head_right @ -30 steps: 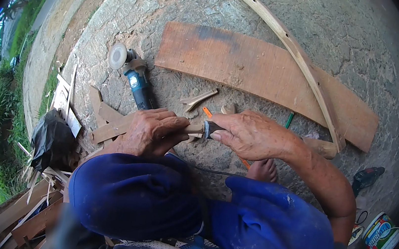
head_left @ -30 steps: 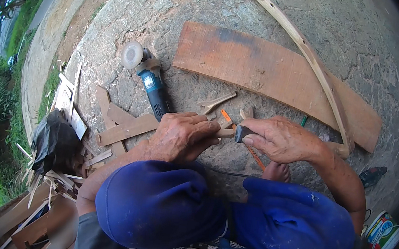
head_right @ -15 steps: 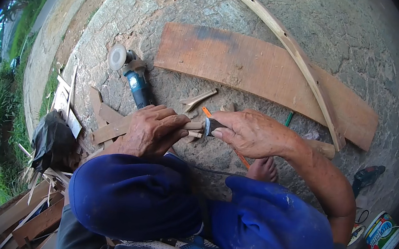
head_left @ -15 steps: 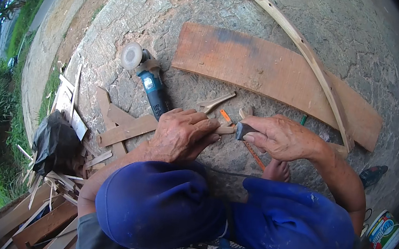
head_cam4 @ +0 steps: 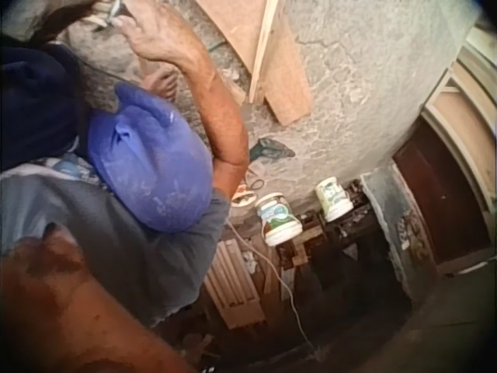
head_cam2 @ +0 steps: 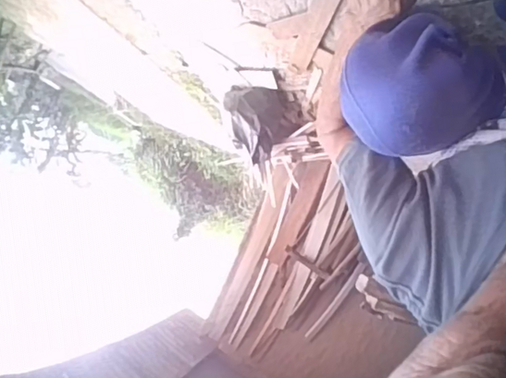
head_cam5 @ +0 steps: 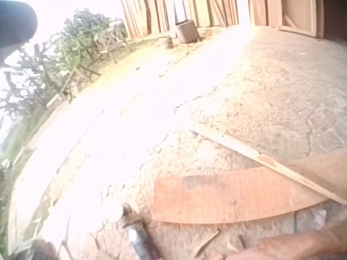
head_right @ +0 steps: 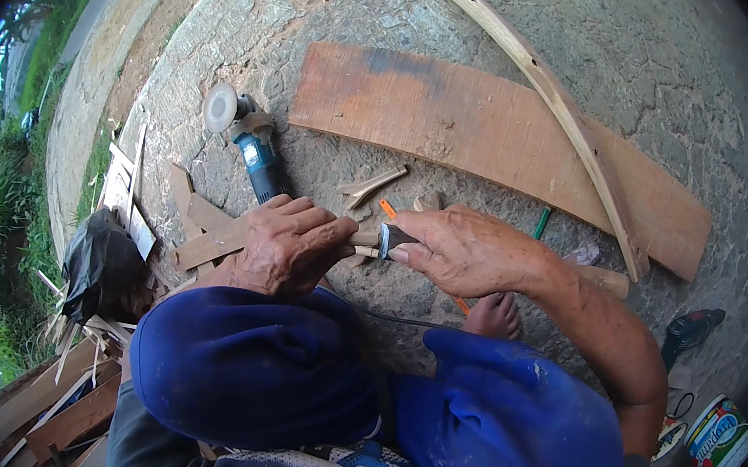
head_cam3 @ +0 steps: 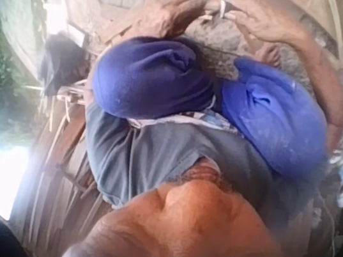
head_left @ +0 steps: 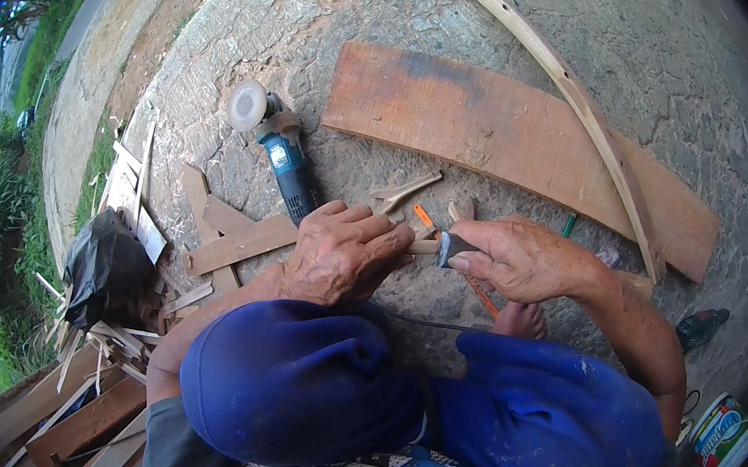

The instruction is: The person sits on the ground and carves a long, thin piece of wood using a chisel and a power sander. They repeatedly shape the wood, inspect the fit of a smaller wooden piece into a hole, and smooth the edges.

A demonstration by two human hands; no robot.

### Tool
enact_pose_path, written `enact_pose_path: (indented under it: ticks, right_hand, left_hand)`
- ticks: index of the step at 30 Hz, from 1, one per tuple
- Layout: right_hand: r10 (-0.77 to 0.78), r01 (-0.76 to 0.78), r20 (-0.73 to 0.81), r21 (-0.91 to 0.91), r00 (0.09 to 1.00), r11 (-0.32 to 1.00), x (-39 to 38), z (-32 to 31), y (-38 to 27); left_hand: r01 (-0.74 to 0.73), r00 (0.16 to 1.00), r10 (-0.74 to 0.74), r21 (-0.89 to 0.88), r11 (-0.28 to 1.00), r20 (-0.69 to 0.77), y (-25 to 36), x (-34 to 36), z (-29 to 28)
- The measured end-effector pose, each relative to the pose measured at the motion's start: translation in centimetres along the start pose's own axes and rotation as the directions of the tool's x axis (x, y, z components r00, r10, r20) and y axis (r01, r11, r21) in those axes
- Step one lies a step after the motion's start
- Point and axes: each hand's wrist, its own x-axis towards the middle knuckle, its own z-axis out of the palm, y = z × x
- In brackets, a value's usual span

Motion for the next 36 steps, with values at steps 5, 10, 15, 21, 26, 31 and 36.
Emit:
enact_pose_path:
  ticks: [5,10,15,21,26,31,36]
  right_hand:
    - [-0.022,0.022,0.000,0.009,1.000,1.000,-0.2,-0.6,-0.3]
    - [-0.066,0.068,-0.068,0.020,0.996,0.998,-0.1,-0.6,0.4]
    - [0.000,0.000,0.003,0.023,1.000,1.000,0.0,-1.3,-0.4]
    - [-0.073,0.071,-0.042,-0.042,0.996,0.997,0.2,-0.8,-0.1]
    - [0.017,-0.018,-0.014,-0.087,1.000,0.996,0.4,-0.6,-1.1]
    - [-0.011,0.010,-0.036,-0.028,0.999,1.000,0.6,-0.8,-1.2]
    - [-0.112,0.108,-0.099,-0.046,0.989,0.993,0.3,-0.5,0.2]
  left_hand:
    - [0.014,1.000,-0.013,0.020,1.000,-0.012,0.3,0.2,0.0]
    - [0.079,0.997,-0.078,0.070,0.994,-0.027,-0.1,0.3,0.9]
    - [0.071,0.997,-0.070,0.040,0.997,-0.029,-0.4,0.0,0.9]
    - [0.052,0.997,-0.048,0.067,0.996,-0.054,-0.3,-0.2,0.9]
    - [0.007,0.998,-0.001,0.093,0.996,-0.063,-0.4,0.0,0.8]
    - [0.039,0.989,-0.022,0.120,0.992,-0.146,-0.6,-0.5,1.5]
    - [0.039,0.986,-0.020,0.110,0.993,-0.165,-0.6,-0.2,1.9]
